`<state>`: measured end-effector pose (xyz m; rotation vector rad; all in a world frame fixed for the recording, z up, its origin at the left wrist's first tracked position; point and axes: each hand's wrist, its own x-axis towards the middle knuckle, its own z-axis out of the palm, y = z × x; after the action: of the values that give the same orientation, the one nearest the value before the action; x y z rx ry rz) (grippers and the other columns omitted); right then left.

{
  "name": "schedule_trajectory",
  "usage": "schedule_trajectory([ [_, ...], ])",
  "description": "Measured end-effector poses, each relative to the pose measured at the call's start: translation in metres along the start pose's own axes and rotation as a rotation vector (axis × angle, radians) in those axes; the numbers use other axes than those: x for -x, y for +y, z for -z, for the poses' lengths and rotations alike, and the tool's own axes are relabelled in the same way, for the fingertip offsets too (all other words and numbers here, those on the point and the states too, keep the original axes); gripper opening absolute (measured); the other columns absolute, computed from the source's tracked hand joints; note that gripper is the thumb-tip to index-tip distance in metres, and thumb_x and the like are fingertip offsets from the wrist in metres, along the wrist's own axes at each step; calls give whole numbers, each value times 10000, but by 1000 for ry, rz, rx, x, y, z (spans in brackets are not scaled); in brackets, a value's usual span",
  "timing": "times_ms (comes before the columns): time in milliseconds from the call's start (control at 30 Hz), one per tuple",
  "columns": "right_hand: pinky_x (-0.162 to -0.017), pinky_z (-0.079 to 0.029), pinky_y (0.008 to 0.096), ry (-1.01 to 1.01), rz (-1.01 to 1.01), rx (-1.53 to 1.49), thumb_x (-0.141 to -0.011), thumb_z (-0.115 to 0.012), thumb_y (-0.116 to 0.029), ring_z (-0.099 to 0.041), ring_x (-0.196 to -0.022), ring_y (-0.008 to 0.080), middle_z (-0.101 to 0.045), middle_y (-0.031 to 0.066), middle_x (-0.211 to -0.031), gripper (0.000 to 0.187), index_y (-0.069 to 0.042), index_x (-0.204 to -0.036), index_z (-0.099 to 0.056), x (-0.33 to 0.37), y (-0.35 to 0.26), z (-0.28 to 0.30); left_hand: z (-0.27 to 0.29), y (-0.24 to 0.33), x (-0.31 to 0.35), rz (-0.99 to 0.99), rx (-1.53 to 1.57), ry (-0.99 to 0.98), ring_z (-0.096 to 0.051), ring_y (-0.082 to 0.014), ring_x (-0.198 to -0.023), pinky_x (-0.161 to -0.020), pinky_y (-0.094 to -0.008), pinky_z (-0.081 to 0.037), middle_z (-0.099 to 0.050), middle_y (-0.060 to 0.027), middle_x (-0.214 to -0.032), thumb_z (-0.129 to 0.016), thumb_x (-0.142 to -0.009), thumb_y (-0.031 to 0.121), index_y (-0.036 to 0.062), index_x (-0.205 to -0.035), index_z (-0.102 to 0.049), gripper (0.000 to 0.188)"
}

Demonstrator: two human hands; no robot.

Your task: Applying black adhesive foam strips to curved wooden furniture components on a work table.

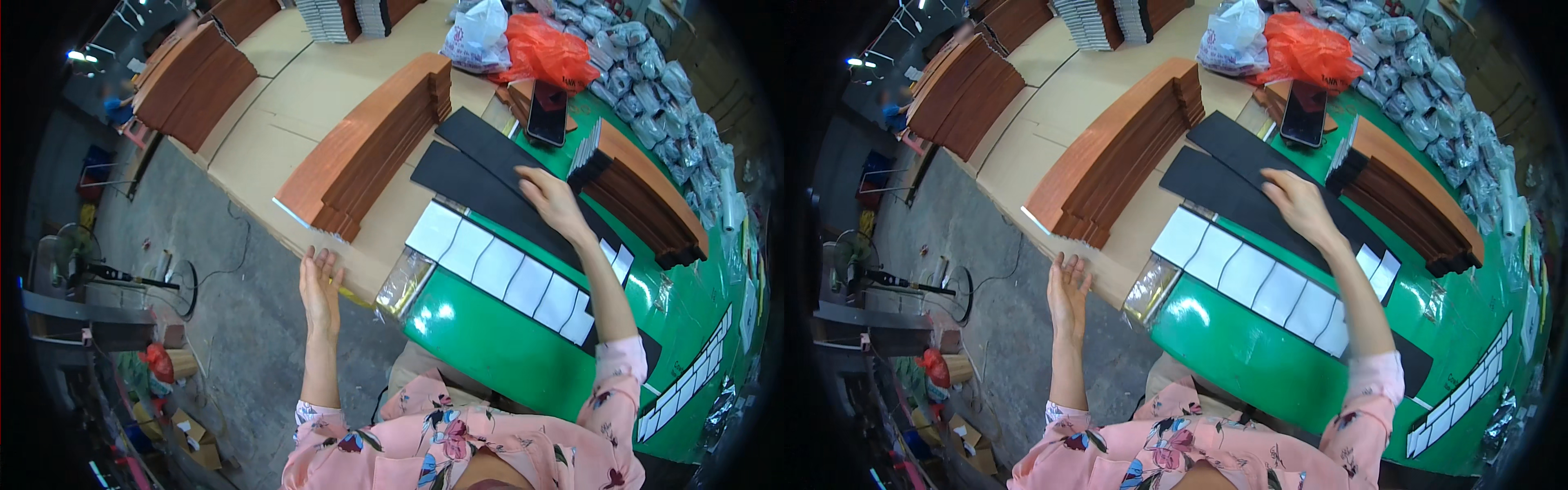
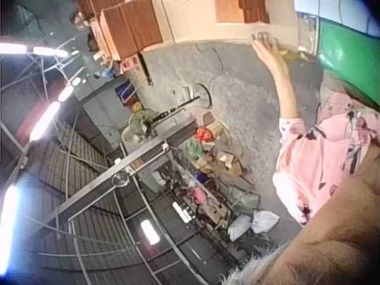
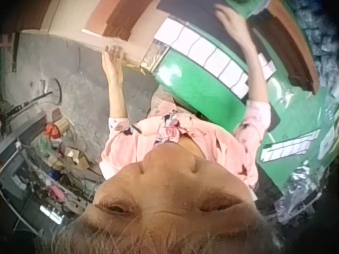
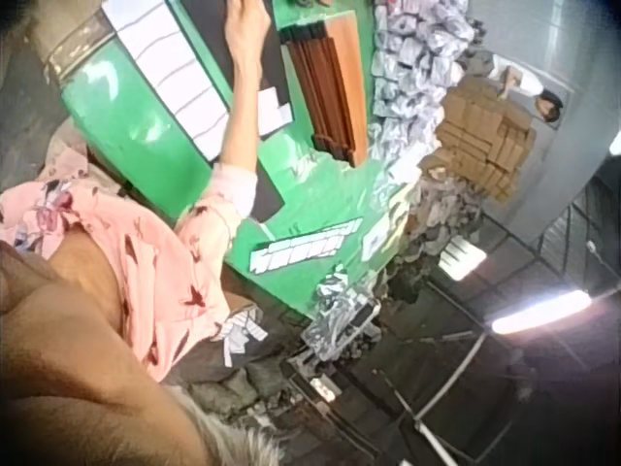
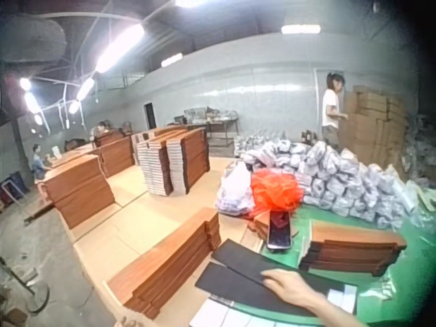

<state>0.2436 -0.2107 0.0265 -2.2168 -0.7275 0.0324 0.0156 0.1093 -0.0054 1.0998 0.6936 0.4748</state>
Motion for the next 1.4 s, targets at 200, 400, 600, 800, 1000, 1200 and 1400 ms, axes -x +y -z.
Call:
schedule_trajectory([
  [200, -981, -371, 391, -37, -375, -559, -979, -356, -445, -442, -1222, 244, -461, 138, -1327, 561, -23, -1345, -401, -133, 17, -65, -11, -11, -39, 74, 64, -74, -281, -263, -1318, -1108, -443, -151, -258, -137, -1429, -355, -965, 479, 81, -1421, -215, 621],
  [400, -947, -391, 401, 168, -441, -693, -956, -336, -525, -482, -1173, 231, -510, 123, -1253, 614, -23, -1297, -429, -207, 40, -115, 7, -12, -43, 71, 12, -163, -317, -173, -1268, -1078, -400, -218, -343, -33, -1366, -388, -967, 453, 107, -1414, -267, 578],
  [600, -853, -418, 372, -11, -499, -641, -878, -363, -665, -560, -991, 156, -580, 25, -1081, 604, -171, -1212, -457, -221, 69, -102, -7, -12, -45, 58, -36, -177, -264, -227, -1324, -1078, -430, -237, -283, -77, -1439, -321, -946, 558, 88, -1443, -215, 692],
  [800, -920, -372, 452, 30, -438, -638, -866, -391, -669, -481, -1142, 198, -487, 25, -1273, 676, -200, -1353, -378, -209, 16, -100, -7, -7, -44, 20, -44, -138, -333, -240, -1282, -1048, -441, -305, -331, -117, -1403, -333, -945, 550, 48, -1428, -237, 703],
  [1000, -871, -395, 405, 48, -379, -704, -891, -410, -616, -513, -1080, 181, -530, 2, -1206, 573, -190, -1270, -469, -211, -11, -90, -1, -3, -43, 7, 54, -96, -435, -199, -1150, -983, -421, -371, -442, -100, -1282, -439, -941, 451, 40, -1316, -390, 559],
  [1200, -920, -377, 407, 56, -360, -688, -927, -350, -586, -487, -1105, 187, -540, 45, -1188, 578, -129, -1243, -509, -206, 5, -97, 0, 7, -37, -68, 97, -85, -446, -194, -1149, -980, -412, -367, -465, -95, -1254, -458, -927, 400, 49, -1284, -424, 501],
  [1400, -1005, -343, 464, -41, -344, -774, -945, -320, -555, -404, -1237, 284, -455, 138, -1324, 674, -30, -1362, -388, -205, 7, -118, 13, 8, -40, -35, 52, -71, -447, -188, -1146, -997, -410, -355, -470, -90, -1241, -459, -927, 419, 60, -1288, -423, 510],
])
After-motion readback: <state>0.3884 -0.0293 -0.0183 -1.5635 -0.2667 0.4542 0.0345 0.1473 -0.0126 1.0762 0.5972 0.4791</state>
